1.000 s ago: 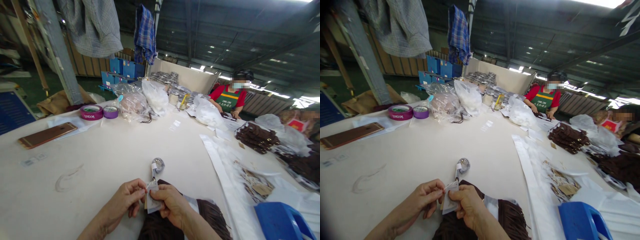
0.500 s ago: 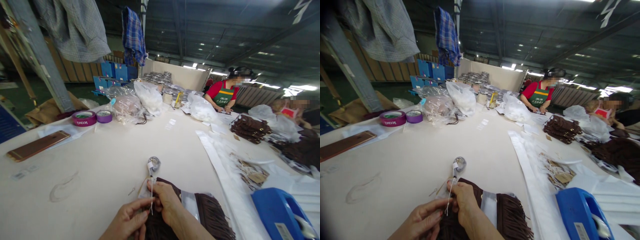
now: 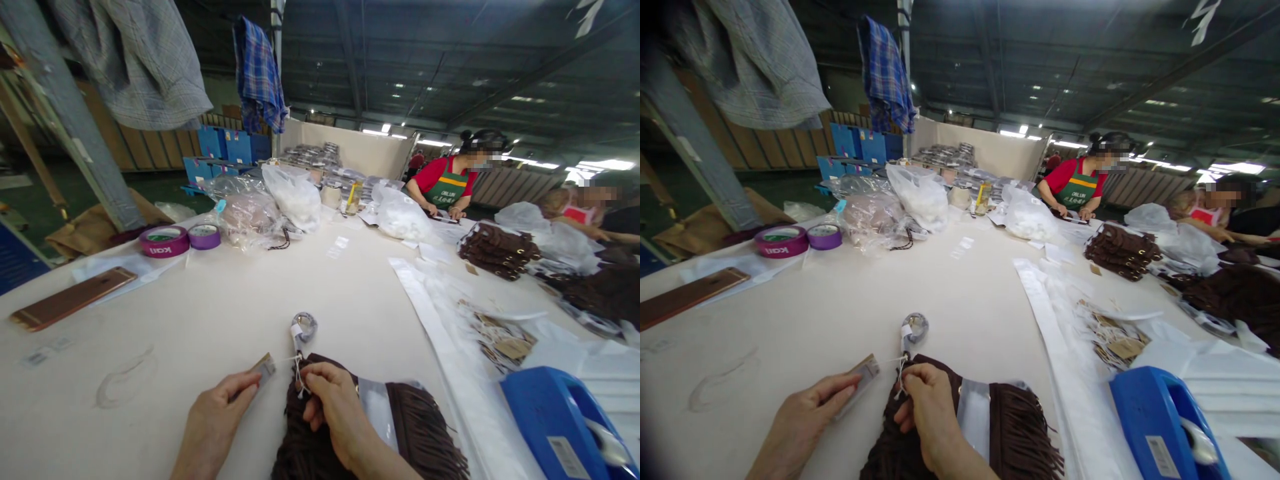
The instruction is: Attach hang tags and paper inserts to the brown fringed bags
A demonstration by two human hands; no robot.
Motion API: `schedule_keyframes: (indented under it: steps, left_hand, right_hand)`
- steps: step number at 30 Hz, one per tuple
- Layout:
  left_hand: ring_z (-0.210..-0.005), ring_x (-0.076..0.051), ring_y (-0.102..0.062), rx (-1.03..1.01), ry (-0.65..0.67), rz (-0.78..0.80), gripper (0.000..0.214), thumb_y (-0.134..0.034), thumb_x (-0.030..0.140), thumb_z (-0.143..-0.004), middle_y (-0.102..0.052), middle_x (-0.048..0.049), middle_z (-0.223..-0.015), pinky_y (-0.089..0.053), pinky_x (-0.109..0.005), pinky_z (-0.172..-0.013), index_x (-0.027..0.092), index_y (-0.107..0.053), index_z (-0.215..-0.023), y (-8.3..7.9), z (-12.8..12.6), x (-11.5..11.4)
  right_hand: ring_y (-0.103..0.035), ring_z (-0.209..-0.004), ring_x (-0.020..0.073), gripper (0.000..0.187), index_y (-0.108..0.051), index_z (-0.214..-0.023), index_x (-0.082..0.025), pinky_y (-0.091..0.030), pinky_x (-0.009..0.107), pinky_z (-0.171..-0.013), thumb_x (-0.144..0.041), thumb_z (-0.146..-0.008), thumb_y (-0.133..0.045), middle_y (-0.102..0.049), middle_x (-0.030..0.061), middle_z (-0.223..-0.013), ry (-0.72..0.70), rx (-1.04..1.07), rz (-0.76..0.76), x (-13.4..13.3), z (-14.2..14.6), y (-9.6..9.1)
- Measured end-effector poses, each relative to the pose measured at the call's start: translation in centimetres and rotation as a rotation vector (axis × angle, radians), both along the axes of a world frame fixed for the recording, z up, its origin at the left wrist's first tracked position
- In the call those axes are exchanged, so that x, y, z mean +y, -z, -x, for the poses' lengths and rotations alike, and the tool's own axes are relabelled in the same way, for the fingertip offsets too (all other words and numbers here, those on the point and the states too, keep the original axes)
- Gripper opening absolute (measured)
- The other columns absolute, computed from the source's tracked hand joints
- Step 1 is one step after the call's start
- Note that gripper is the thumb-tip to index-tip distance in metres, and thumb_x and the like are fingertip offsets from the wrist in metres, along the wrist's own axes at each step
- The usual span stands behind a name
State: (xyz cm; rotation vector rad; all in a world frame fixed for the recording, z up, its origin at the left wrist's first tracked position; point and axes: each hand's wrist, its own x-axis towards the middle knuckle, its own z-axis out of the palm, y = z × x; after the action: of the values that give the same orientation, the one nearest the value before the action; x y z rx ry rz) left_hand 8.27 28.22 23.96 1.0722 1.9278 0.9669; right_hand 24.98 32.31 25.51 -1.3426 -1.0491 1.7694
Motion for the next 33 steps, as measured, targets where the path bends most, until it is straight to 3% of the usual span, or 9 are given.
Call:
schedule_keyframes:
  steps: [7,10,13,16,19,21,27,30,33]
  left_hand:
    - [-0.089,-0.028,-0.061,0.374,-0.158,-0.035,0.03,-0.04,0.038,-0.059,-0.069,-0.0032,-0.088,-0.043,-0.036,-0.089,0.026,-0.066,-0.069,-0.6,3.2,-1.2]
    - [-0.085,-0.028,-0.061,0.471,-0.053,0.027,0.033,-0.038,0.038,-0.061,-0.069,-0.0048,-0.086,-0.046,-0.037,-0.084,0.025,-0.066,-0.07,0.1,4.2,-1.7]
    - [-0.099,-0.032,-0.056,0.661,0.02,-0.083,0.036,-0.039,0.039,-0.063,-0.066,-0.0113,-0.098,-0.041,-0.042,-0.09,0.022,-0.068,-0.075,0.3,4.4,-1.6]
    - [-0.102,-0.03,-0.055,0.688,-0.01,-0.181,0.041,-0.036,0.041,-0.069,-0.062,-0.0136,-0.107,-0.04,-0.04,-0.091,0.018,-0.064,-0.088,-0.9,3.2,-0.3]
    - [-0.085,-0.023,-0.062,0.537,0.104,-0.014,0.039,-0.035,0.045,-0.073,-0.067,-0.0085,-0.091,-0.045,-0.031,-0.079,0.019,-0.059,-0.09,-2.3,0.6,2.6]
    - [-0.084,-0.024,-0.062,0.5,0.177,0.092,0.039,-0.035,0.045,-0.075,-0.067,-0.009,-0.086,-0.044,-0.03,-0.075,0.017,-0.057,-0.09,-2.5,-1.6,4.9]
    - [-0.086,-0.031,-0.061,0.52,0.176,0.156,0.041,-0.036,0.045,-0.079,-0.065,-0.0182,-0.088,-0.042,-0.033,-0.067,0.011,-0.051,-0.095,-0.8,-6.3,9.0]
    - [-0.086,-0.032,-0.061,0.508,0.148,0.174,0.041,-0.038,0.046,-0.079,-0.064,-0.0201,-0.088,-0.04,-0.033,-0.065,0.009,-0.052,-0.093,-0.3,-6.7,9.4]
    - [-0.08,-0.03,-0.06,0.453,0.147,0.158,0.037,-0.043,0.048,-0.076,-0.063,-0.0155,-0.08,-0.038,-0.031,-0.061,0.012,-0.054,-0.08,-0.3,-6.4,9.6]
  right_hand:
    - [-0.054,-0.042,0.0056,0.041,-0.058,-0.088,-0.011,-0.037,0.017,-0.035,-0.037,-0.056,-0.056,-0.06,0.0114,-0.098,0.102,0.092,0.01,-0.3,-0.1,0.2]
    - [-0.053,-0.041,0.0057,0.038,-0.057,-0.085,-0.011,-0.037,0.017,-0.035,-0.034,-0.056,-0.058,-0.061,0.0112,-0.096,0.093,0.103,0.035,-0.3,-0.1,-0.2]
    - [-0.052,-0.041,0.0073,0.034,-0.058,-0.085,-0.012,-0.035,0.018,-0.035,-0.035,-0.06,-0.057,-0.063,0.0082,-0.083,0.045,0.044,-0.033,0.0,-1.5,-1.2]
    - [-0.056,-0.052,0.0129,0.029,-0.062,-0.087,-0.015,-0.041,0.023,-0.045,-0.037,-0.07,-0.052,-0.062,0.004,-0.067,-0.001,-0.209,-0.309,0.1,-4.9,-2.0]
    - [-0.059,-0.077,0.0193,0.023,-0.063,-0.089,-0.017,-0.045,0.033,-0.071,-0.03,-0.079,-0.047,-0.065,0.0068,-0.081,0.023,-0.571,-0.648,-0.2,-8.7,-2.1]
    - [-0.057,-0.088,0.0217,0.023,-0.063,-0.093,-0.017,-0.042,0.037,-0.08,-0.023,-0.08,-0.045,-0.065,0.0088,-0.092,0.009,-0.757,-0.775,-0.5,-10.5,-1.8]
    - [-0.051,-0.108,0.0242,0.031,-0.056,-0.112,-0.016,-0.035,0.04,-0.092,-0.021,-0.082,-0.051,-0.059,0.0113,-0.114,-0.273,-0.893,-0.749,0.1,-9.6,-1.9]
    - [-0.049,-0.11,0.0267,0.04,-0.054,-0.116,-0.015,-0.034,0.042,-0.092,-0.027,-0.078,-0.058,-0.057,0.0126,-0.117,-0.414,-0.868,-0.689,1.3,-8.0,-2.0]
    - [-0.052,-0.101,0.0266,0.043,-0.059,-0.107,-0.017,-0.037,0.038,-0.086,-0.027,-0.067,-0.07,-0.059,0.01,-0.108,-0.425,-0.863,-0.608,2.3,-7.0,-1.4]
